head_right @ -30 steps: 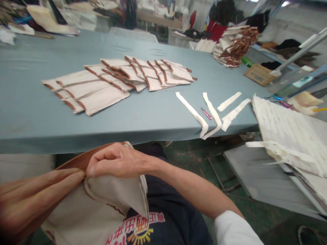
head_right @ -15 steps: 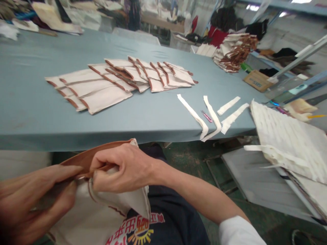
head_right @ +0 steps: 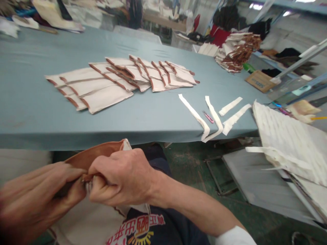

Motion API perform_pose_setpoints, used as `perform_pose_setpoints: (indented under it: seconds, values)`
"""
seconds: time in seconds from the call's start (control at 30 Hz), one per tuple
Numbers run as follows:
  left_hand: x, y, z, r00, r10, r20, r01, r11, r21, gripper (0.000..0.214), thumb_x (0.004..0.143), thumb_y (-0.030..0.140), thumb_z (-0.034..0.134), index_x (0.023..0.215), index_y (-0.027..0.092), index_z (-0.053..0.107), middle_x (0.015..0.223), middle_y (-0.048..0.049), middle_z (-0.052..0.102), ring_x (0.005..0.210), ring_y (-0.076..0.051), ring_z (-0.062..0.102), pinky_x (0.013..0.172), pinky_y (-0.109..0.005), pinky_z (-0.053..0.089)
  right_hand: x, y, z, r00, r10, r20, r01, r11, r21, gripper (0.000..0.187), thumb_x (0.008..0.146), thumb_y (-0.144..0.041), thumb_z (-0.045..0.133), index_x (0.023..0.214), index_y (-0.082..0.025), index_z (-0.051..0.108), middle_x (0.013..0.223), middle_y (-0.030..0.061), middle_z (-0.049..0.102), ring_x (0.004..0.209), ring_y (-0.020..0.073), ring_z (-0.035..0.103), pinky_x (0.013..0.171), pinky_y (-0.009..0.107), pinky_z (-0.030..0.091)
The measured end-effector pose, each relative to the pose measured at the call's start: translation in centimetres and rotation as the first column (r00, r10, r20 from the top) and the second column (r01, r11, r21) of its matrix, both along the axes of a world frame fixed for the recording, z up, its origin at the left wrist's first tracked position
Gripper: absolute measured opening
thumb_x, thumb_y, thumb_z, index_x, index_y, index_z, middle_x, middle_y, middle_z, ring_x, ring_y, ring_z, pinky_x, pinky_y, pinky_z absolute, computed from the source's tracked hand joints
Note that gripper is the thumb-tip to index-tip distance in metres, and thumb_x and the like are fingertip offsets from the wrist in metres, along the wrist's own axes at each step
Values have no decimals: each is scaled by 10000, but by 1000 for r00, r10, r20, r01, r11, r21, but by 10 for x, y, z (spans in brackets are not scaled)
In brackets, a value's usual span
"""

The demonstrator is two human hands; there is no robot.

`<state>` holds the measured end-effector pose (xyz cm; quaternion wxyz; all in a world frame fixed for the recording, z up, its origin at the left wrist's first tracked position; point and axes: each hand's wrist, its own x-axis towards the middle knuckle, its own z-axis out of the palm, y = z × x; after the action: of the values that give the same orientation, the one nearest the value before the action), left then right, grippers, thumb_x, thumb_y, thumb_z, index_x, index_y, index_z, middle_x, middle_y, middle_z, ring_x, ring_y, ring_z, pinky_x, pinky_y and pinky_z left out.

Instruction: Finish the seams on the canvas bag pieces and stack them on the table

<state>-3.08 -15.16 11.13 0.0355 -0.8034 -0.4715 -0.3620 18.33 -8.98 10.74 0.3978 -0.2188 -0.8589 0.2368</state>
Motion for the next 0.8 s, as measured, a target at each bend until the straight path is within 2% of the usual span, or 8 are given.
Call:
perform_pose_setpoints:
  seconds: [0.07,0.13,0.3,0.37,0.47,0.63,0.73,0.8]
  values:
    - [0,4,0,997,-46,-59,50,997,56,279,1093,175,575,844,298,599,620,81,667,527,-142,643,618,-292,479,-3,-1,-3,997,-58,-46,60,997,47,148,850,-144,534,839,-215,663,627,-53,634,542,107,571,565,240,401]
    - [-2,6,3,995,-77,-56,79,997,23,258,1102,188,550,876,290,620,647,76,692,534,-135,659,613,-275,490,-2,1,-3,996,-59,-60,64,994,91,163,858,-128,531,847,-216,667,640,-52,671,550,104,599,571,237,413]
    - [-13,7,17,989,-140,52,149,932,-331,253,1113,250,472,1144,307,716,1005,21,854,856,-166,824,785,-210,605,14,15,5,990,57,127,-69,994,89,199,957,-126,525,942,-199,709,837,19,837,741,154,764,698,270,503]
    - [-15,7,21,981,-178,75,193,896,-400,292,1132,262,438,1118,310,726,1028,8,853,891,-185,822,808,-215,617,19,18,9,979,70,192,-87,992,86,197,993,-143,525,966,-200,712,893,30,859,786,167,778,719,282,510]
    - [-12,8,21,971,-230,58,232,868,-440,311,1151,262,439,990,303,702,930,18,827,802,-179,789,718,-239,574,21,17,14,965,29,261,-67,988,137,214,1033,-166,510,960,-203,708,864,25,850,767,174,750,695,295,488]
    - [-1,14,16,957,-282,-71,250,921,-299,333,1183,258,414,990,298,683,869,38,806,735,-172,773,711,-295,544,24,11,19,962,1,273,-50,984,173,271,1047,-167,487,883,-181,702,775,25,801,697,177,691,646,311,450]
    - [8,15,18,947,-305,-104,283,941,-188,375,1170,232,408,884,306,640,723,55,714,604,-182,696,617,-326,506,29,9,22,973,41,229,-68,991,114,234,1010,-165,495,887,-181,694,738,17,760,675,167,659,640,299,434]
    - [13,11,19,955,-290,-64,273,942,-195,344,1145,230,458,838,299,596,660,71,634,527,-158,615,546,-316,443,32,10,24,978,92,185,-97,995,16,197,985,-171,501,902,-192,678,734,7,731,677,154,637,647,284,423]
